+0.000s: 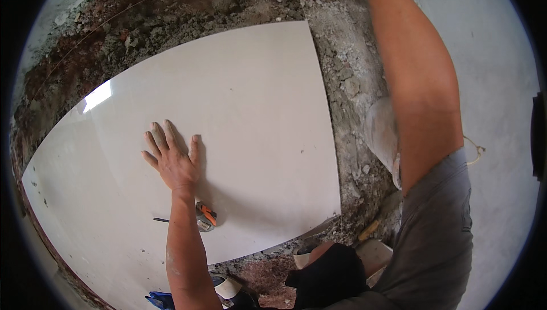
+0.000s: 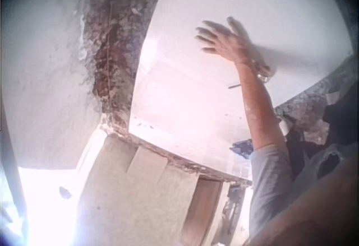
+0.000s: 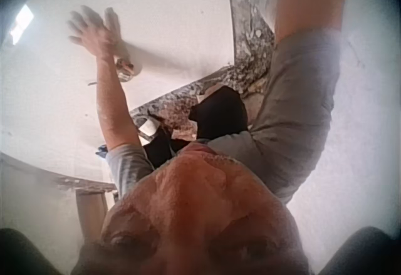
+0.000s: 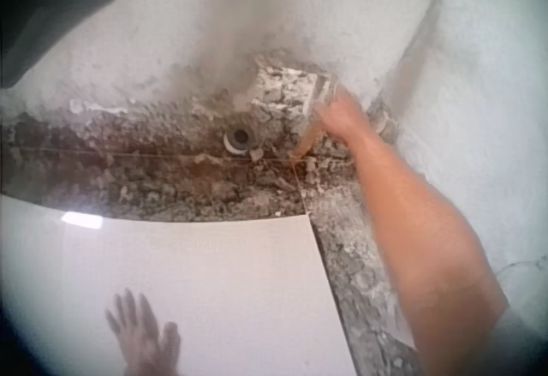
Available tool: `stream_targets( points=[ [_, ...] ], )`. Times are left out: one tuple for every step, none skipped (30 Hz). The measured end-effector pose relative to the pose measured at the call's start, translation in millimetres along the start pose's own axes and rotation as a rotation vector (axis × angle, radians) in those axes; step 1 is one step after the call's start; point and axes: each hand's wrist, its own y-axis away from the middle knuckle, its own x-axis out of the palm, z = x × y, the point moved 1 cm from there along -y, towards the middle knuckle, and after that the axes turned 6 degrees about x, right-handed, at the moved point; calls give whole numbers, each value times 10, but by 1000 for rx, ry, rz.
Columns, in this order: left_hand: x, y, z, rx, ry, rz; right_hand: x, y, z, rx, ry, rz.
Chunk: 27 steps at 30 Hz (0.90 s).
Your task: The person places a large white tile onto a prepared bed of cement on the floor, taps it with a rubber mallet to level it, and then spreads additional cement with a trowel to prepare the adjacent area for the next tile.
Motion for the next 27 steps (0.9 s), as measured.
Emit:
stream_targets(
  points=[
    [11, 10, 4, 3, 3, -9, -27, 120, 81, -2, -44, -36],
    [27, 10, 5, 2, -5, -16, -35, 238, 163, -6, -90, -75],
    [42, 21, 10, 6, 15, -35, -73, 385, 259, -30, -126, -27],
    [59, 15, 8, 10, 26, -51, -93, 534, 327, -53, -160, 18],
    [72, 25, 12, 24, 21, -73, -67, 787, 381, -104, -192, -43],
    [89, 20, 12, 20, 14, -68, -38, 1049, 377, -156, -218, -100],
    [99, 25, 18, 32, 17, -75, -163, 1405, 360, -60, -254, 102],
    [107, 17, 22, 37, -1, -84, -108, 1809, 294, -165, -246, 80],
    [114, 29, 30, 47, -22, -105, -72, 2273, 257, -235, -144, 114],
    [124, 25, 39, 43, -30, -100, -152, 2867, 207, -203, -386, 293],
    [139, 41, 49, 53, -1, -131, -187, 3450, 197, -217, -317, 359],
    [158, 49, 59, 61, 20, -139, -253, 4072, 191, -178, -246, 538],
    [186, 38, 57, 83, 31, -184, -319, 4640, 189, -148, -216, 754],
    [210, 46, 68, 94, 48, -200, -398, 5141, 172, -103, -264, 753],
    [242, 38, 71, 62, 48, -154, -434, 5553, 100, -52, -239, 907],
    [264, 35, 78, 61, 45, -150, -467, 5873, 6, -25, -238, 861],
    [265, 22, 77, 75, 29, -197, -538, 6150, -83, 7, -217, 857],
    [257, 3, 87, 49, 51, -161, -596, 6375, -142, 45, -179, 915],
    [219, -24, 97, 62, 66, -90, -636, 6531, -182, 44, -191, 848],
    [162, -55, 103, 63, 55, -41, -652, 6626, -255, 43, -188, 805],
    [83, -43, 138, 75, 21, 32, -701, 6716, -279, 36, -208, 699],
    [-39, -62, 168, 197, 92, 94, -723, 6779, -313, 51, -231, 691],
    [-148, -28, 217, 244, 107, 191, -747, 6844, -328, 57, -187, 752],
    [-274, 14, 276, 237, 259, 358, -782, 6899, -338, 47, -169, 751],
    [-347, 139, 325, 280, 253, 318, -820, 6947, -351, 33, -145, 755],
    [-425, 298, 402, 318, 248, 283, -876, 7001, -365, 35, -150, 741],
    [-481, 455, 471, 371, 254, 241, -937, 7046, -404, 55, -152, 701]
  ],
)
